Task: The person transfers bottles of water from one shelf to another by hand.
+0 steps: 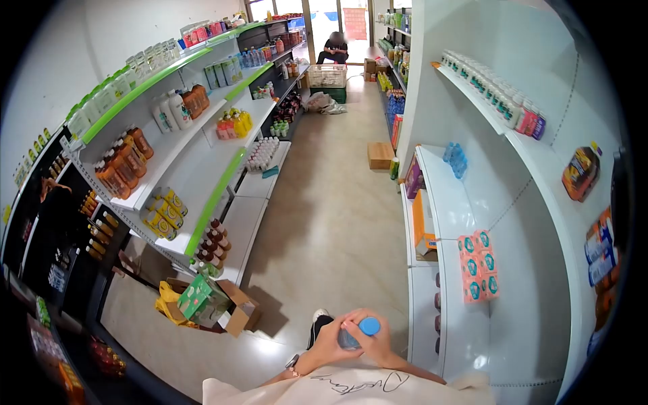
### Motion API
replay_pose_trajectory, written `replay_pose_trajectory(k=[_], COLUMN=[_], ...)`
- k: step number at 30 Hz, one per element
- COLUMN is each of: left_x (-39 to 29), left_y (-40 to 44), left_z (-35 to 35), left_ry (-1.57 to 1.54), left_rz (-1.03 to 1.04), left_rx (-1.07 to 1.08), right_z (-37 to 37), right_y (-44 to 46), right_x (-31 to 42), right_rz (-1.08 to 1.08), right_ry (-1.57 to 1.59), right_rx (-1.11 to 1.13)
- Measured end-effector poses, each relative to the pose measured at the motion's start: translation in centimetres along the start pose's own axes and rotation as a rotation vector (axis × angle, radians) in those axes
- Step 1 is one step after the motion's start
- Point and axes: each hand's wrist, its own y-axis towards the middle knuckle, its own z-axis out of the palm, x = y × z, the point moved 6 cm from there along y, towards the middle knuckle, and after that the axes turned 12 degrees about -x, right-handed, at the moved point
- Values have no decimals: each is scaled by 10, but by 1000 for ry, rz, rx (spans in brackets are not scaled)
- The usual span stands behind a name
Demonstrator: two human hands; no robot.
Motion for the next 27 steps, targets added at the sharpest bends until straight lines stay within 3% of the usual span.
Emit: replay_pose_trajectory(k=[3, 5, 11, 15, 18, 27], left_x=[15, 30, 98, 137, 160, 246], left_y=[71, 111, 197, 251, 301, 504], left_z=[-36, -61, -110, -121, -124, -106], left_ry=[30, -23, -29, -34, 21, -77], left_rz=[86, 105, 60, 33, -102, -10], left_rx=[-51, -110, -199, -158, -78, -51], right_z=[43, 72, 133, 146, 143, 164], right_y=[72, 115, 222, 287, 344, 551], right_x=[-2, 1, -8, -19, -27, -34], right_rz=[-50, -202, -200, -134, -29, -199], right_ry=[-57, -147, -161, -127, 21, -282], right_rx=[48, 113, 195, 156, 21, 46])
